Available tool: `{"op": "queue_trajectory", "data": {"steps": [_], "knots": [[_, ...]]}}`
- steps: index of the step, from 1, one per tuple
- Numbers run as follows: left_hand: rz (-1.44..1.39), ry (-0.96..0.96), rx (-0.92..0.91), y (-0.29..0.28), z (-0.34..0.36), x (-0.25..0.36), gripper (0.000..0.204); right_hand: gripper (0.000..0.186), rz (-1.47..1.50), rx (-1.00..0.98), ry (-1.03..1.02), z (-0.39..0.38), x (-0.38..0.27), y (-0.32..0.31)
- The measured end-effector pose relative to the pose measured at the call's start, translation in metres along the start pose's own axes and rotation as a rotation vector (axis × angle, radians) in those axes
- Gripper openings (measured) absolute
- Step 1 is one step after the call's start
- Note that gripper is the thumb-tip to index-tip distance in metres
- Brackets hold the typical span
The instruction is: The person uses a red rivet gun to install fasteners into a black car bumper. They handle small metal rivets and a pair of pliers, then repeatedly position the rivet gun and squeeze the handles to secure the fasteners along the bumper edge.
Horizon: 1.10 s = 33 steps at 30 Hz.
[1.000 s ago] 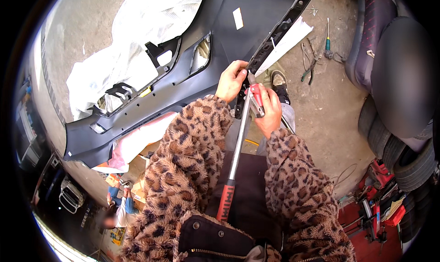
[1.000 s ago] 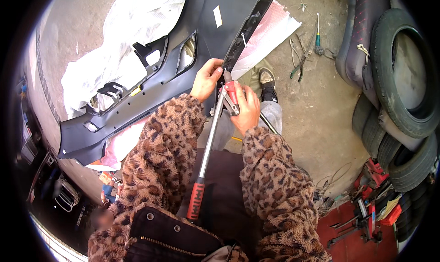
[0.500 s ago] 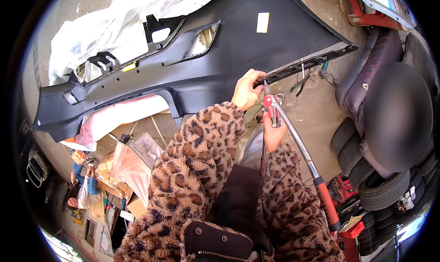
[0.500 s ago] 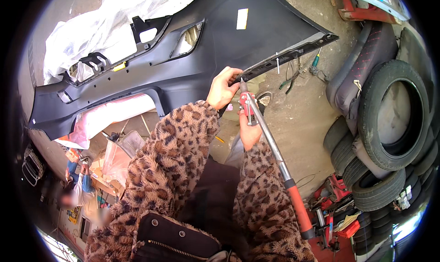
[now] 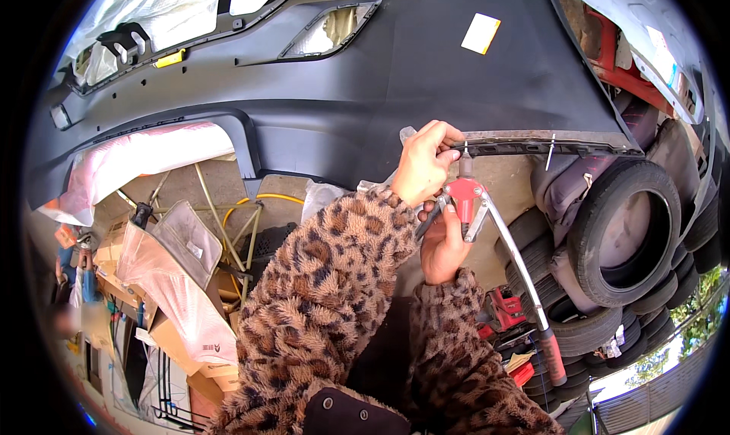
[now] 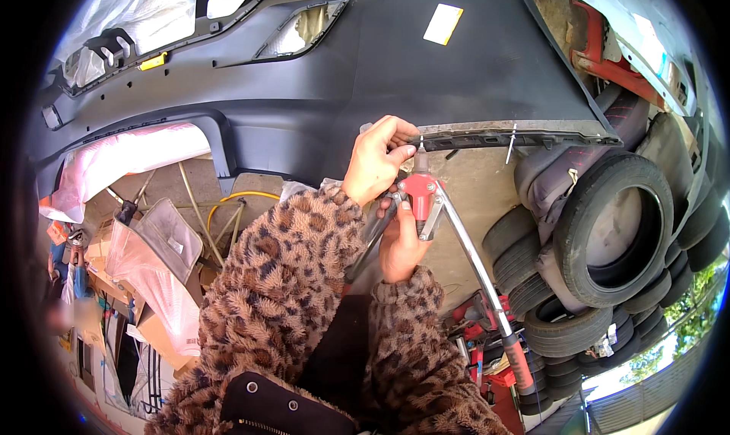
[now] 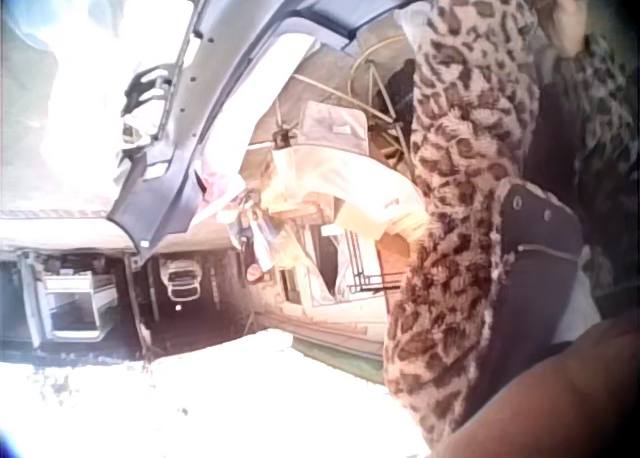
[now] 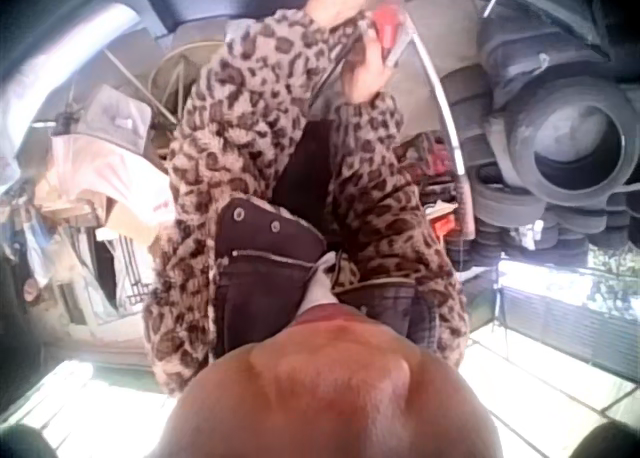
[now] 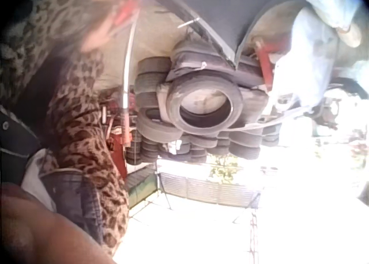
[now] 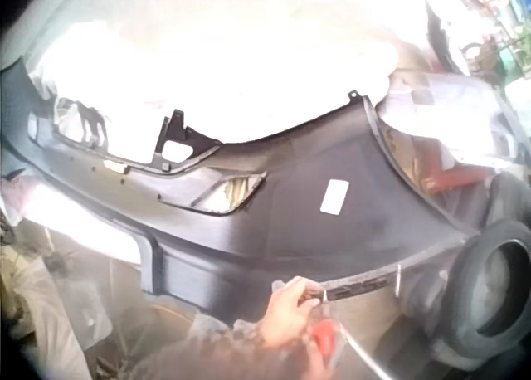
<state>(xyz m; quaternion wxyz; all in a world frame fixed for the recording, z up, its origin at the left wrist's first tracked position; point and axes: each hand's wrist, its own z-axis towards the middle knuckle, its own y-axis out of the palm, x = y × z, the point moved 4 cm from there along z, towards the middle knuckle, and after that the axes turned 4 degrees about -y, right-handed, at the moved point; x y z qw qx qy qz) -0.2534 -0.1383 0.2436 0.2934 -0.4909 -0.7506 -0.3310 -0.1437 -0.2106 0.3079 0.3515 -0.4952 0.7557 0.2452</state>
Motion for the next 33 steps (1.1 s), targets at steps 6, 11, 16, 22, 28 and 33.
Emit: {"op": "queue_trajectory", "data": {"steps": [6, 11, 16, 22, 28, 33], "knots": [[-0.015, -0.003, 0.02, 0.01, 0.005, -0.016, 0.013, 0.035, -0.159, 0.061, -0.107, -0.003, -0.006, -0.001], [0.005, 0.007, 0.022, 0.007, 0.009, -0.012, 0.013, 0.023, -0.496, 0.039, -0.224, 0.005, -0.012, -0.017], [-0.064, 0.033, 0.044, 0.007, 0.012, -0.006, 0.014, 0.031, -0.226, 0.007, -0.059, 0.008, -0.028, -0.006], [-0.015, -0.042, 0.013, 0.003, 0.01, 0.002, 0.014, 0.034, 0.05, 0.054, 0.093, -0.005, -0.015, 0.017], [0.02, 0.031, 0.033, 0.005, 0.009, -0.01, 0.014, 0.036, -0.14, 0.061, -0.124, -0.005, -0.009, 0.01], [-0.023, 0.049, 0.021, 0.009, 0.009, -0.017, 0.016, 0.025, -0.641, 0.026, -0.252, 0.005, -0.011, -0.023]]}}
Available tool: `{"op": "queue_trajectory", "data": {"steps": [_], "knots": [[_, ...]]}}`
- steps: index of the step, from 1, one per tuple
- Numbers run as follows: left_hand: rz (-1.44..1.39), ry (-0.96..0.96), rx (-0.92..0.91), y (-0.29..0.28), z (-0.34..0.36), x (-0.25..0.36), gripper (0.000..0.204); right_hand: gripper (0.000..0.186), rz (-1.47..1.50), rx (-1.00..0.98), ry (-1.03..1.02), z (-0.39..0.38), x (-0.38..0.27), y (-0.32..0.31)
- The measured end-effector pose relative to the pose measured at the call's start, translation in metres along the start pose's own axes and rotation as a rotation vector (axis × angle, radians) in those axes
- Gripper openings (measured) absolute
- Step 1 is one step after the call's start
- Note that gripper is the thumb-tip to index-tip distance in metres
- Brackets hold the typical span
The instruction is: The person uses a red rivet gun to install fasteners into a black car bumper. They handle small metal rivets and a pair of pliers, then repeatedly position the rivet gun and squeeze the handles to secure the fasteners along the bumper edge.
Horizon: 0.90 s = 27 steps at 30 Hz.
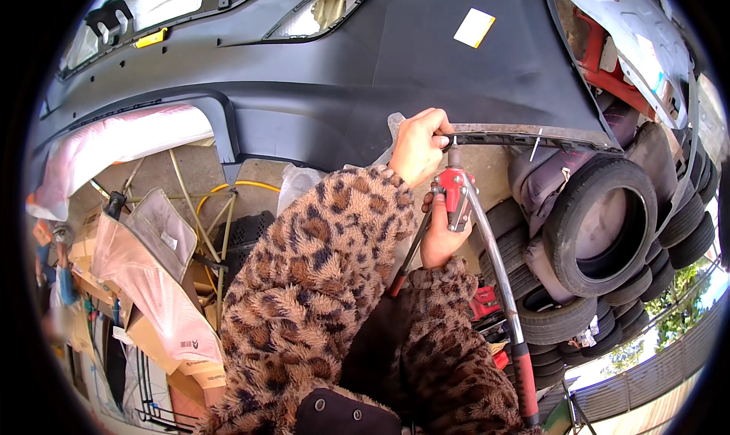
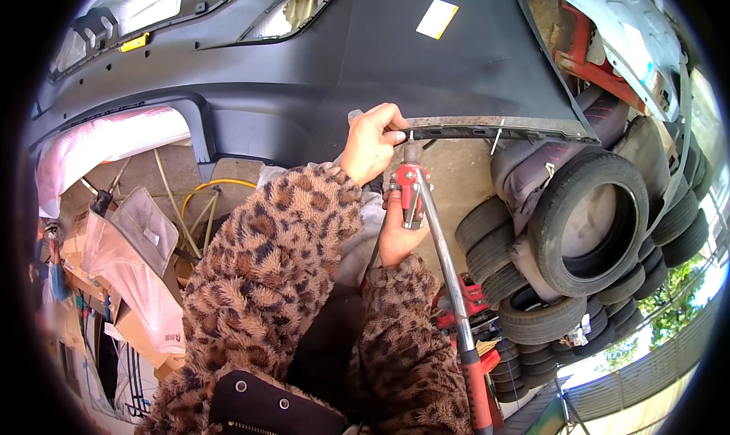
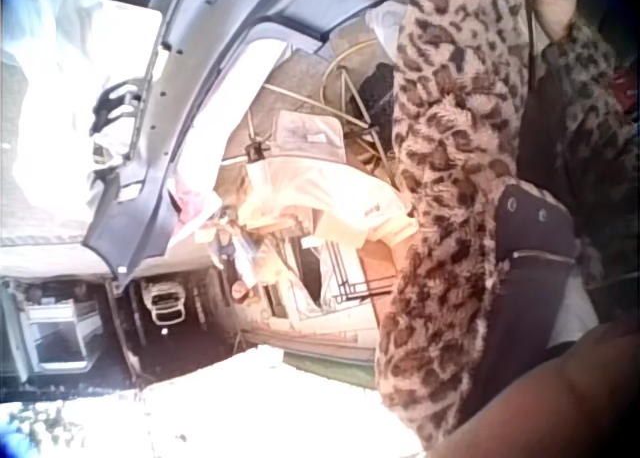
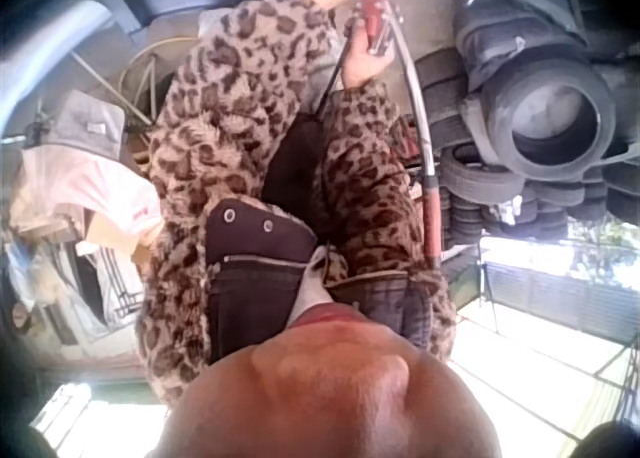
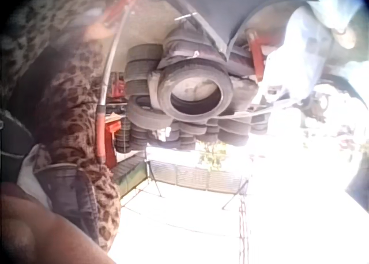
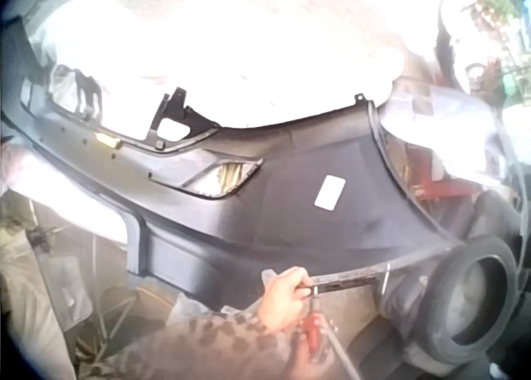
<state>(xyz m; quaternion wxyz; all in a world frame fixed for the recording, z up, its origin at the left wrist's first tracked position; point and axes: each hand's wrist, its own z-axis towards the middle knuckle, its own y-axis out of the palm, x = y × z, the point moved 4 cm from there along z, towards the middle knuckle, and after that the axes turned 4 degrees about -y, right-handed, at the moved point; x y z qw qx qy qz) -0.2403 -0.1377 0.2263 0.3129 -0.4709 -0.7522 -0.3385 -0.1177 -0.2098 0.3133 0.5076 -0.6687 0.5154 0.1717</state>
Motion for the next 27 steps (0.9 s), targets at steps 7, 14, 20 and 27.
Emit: {"op": "queue_trajectory", "data": {"steps": [7, 14, 20, 27], "knots": [[0.003, 0.03, -0.015, -0.001, -0.002, 0.0, 0.017, 0.043, -0.472, -0.369, -0.408, 0.042, -0.036, -0.045], [0.005, 0.022, 0.042, -0.008, -0.011, -0.028, 0.016, 0.072, -0.83, -0.654, -0.616, 0.064, -0.059, -0.04], [-0.039, 0.007, -0.025, 0.007, -0.01, -0.02, 0.018, 0.038, -0.539, -0.216, -0.419, 0.019, -0.007, -0.043], [-0.014, -0.042, -0.001, -0.001, -0.002, -0.021, 0.016, 0.04, 0.209, 0.017, 0.102, -0.004, 0.02, -0.008]]}}
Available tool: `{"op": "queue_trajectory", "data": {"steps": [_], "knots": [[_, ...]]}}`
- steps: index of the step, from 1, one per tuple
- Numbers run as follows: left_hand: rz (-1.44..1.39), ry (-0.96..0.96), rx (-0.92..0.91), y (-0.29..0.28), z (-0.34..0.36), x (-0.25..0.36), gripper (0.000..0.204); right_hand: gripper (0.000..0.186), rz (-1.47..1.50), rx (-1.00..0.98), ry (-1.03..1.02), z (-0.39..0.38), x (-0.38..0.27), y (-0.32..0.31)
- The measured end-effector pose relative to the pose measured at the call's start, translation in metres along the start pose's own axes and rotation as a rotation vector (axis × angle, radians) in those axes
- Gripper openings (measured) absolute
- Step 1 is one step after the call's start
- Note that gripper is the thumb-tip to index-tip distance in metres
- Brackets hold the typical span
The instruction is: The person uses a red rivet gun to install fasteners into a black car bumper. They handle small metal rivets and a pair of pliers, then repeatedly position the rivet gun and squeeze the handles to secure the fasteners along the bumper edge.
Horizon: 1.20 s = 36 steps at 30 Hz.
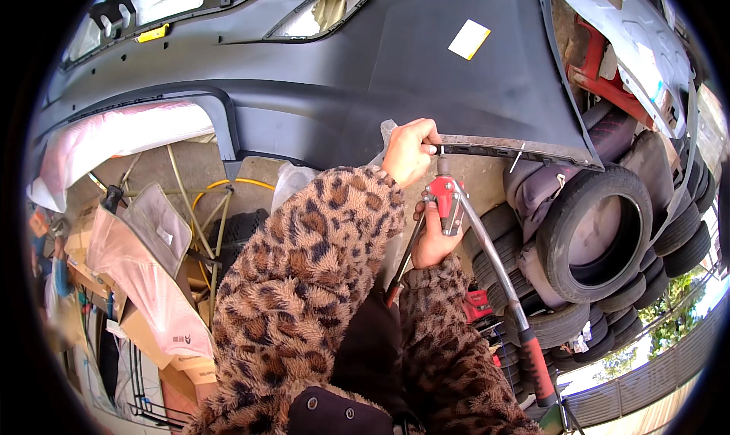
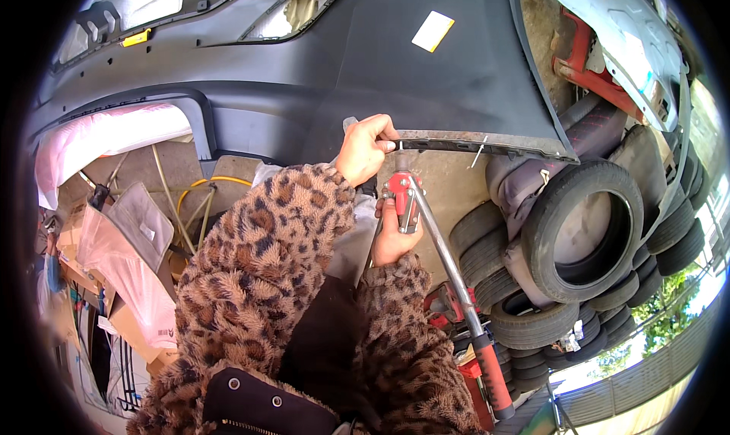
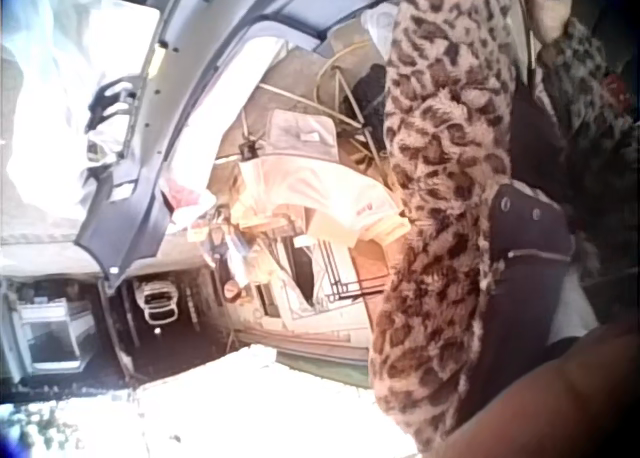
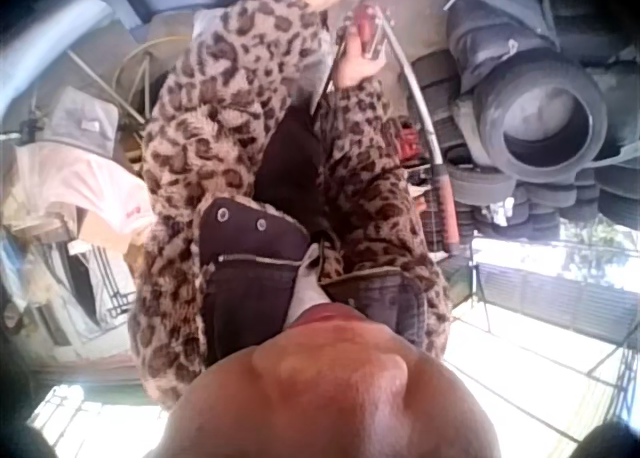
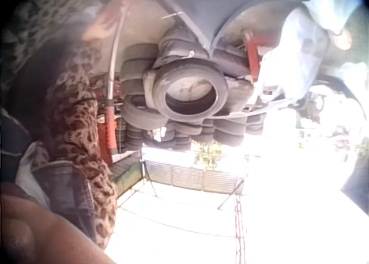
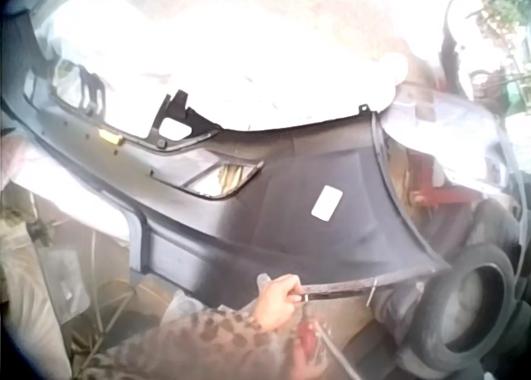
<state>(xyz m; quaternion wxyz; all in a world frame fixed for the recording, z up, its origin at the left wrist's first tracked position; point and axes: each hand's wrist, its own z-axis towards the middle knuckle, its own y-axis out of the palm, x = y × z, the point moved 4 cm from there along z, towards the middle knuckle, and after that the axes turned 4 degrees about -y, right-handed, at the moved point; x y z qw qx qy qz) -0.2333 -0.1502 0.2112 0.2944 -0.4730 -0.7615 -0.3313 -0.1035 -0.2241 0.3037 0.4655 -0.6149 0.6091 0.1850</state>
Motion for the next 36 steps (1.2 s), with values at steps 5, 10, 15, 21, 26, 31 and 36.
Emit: {"op": "queue_trajectory", "data": {"steps": [5, 10, 15, 21, 26, 31, 36], "knots": [[0.022, 0.01, -0.031, 0.003, 0.006, 0.012, 0.015, 0.036, 0.348, 0.03, 0.21, -0.003, -0.019, 0.024], [0.064, -0.047, -0.054, 0.001, 0.007, 0.022, 0.015, 0.037, 0.559, 0.027, 0.353, -0.012, -0.025, 0.043], [0.061, -0.114, -0.056, 0.002, 0.005, 0.028, 0.011, 0.039, 0.731, 0.004, 0.43, -0.009, -0.012, 0.04], [0.05, -0.084, -0.045, 0.004, 0.001, 0.032, 0.009, 0.041, 0.558, 0.07, 0.158, -0.015, -0.02, 0.05], [0.016, -0.083, -0.045, 0.01, 0.003, 0.028, 0.014, 0.033, 0.229, 0.166, 0.017, -0.009, -0.01, 0.042], [0.023, -0.021, -0.032, 0.008, 0.004, 0.032, 0.011, 0.027, -0.097, 0.076, -0.13, 0.007, -0.01, 0.014], [0.011, -0.012, -0.013, 0.002, 0.002, 0.03, 0.012, 0.024, -0.153, -0.038, -0.098, 0.008, -0.016, 0.005]]}}
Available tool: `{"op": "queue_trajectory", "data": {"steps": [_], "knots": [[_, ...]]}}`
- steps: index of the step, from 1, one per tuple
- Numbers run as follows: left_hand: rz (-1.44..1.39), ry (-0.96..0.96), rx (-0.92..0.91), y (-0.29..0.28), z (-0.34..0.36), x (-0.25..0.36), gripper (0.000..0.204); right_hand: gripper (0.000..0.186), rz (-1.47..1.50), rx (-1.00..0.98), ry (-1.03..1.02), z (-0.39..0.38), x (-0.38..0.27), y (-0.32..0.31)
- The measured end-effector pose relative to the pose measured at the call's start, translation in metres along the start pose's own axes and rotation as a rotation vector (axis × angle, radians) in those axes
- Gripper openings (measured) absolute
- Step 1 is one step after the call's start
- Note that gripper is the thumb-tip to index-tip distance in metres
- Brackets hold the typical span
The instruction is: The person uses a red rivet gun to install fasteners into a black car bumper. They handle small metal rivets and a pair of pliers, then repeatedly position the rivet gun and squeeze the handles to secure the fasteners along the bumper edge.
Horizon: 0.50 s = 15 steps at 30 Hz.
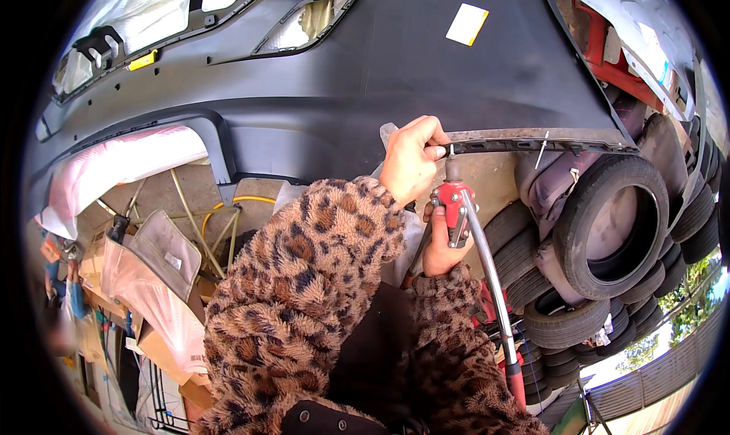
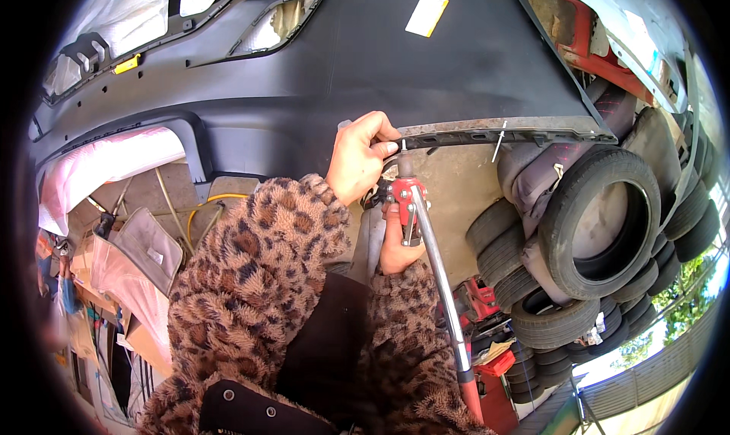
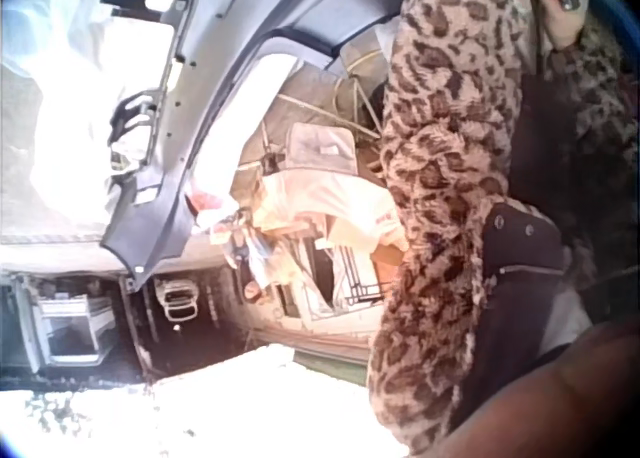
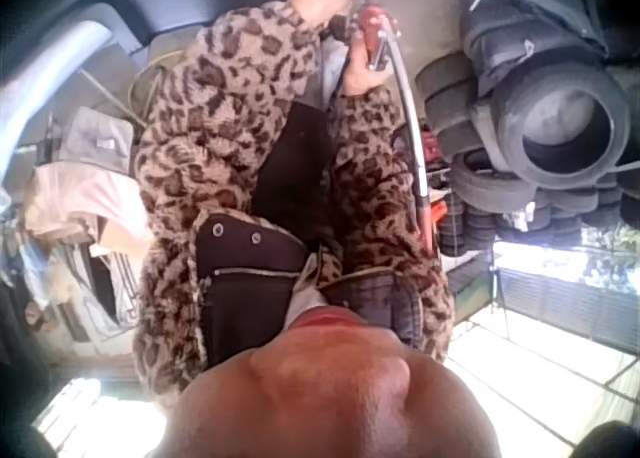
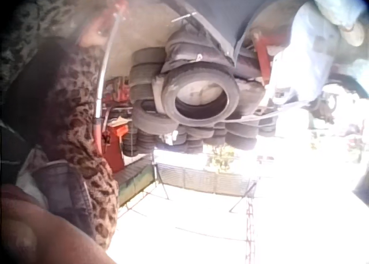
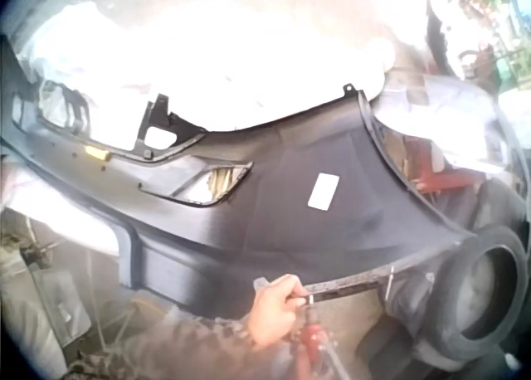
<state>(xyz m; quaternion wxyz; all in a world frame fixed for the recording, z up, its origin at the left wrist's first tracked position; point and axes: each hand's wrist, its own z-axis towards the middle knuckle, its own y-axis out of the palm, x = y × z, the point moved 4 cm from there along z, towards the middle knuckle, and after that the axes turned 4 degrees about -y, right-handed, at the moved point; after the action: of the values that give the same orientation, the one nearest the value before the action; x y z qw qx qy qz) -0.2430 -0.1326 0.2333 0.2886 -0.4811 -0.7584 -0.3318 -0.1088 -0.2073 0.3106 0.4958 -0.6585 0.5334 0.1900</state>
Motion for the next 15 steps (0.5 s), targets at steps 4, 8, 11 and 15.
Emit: {"op": "queue_trajectory", "data": {"steps": [4, 8, 11, 15], "knots": [[0.026, 0.011, -0.023, -0.001, -0.001, -0.004, 0.012, 0.032, 0.493, 0.037, 0.307, 0.002, -0.022, 0.015], [-0.007, -0.062, -0.044, 0.0, -0.003, -0.014, 0.011, 0.037, 0.656, -0.036, 0.486, -0.003, -0.017, 0.02], [0.049, -0.06, -0.094, -0.002, -0.001, -0.022, 0.01, 0.038, 0.584, -0.013, 0.458, -0.007, -0.009, 0.019], [0.056, -0.057, -0.082, -0.007, -0.003, -0.034, 0.01, 0.033, 0.229, -0.035, 0.216, 0.001, 0.009, 0.005]]}}
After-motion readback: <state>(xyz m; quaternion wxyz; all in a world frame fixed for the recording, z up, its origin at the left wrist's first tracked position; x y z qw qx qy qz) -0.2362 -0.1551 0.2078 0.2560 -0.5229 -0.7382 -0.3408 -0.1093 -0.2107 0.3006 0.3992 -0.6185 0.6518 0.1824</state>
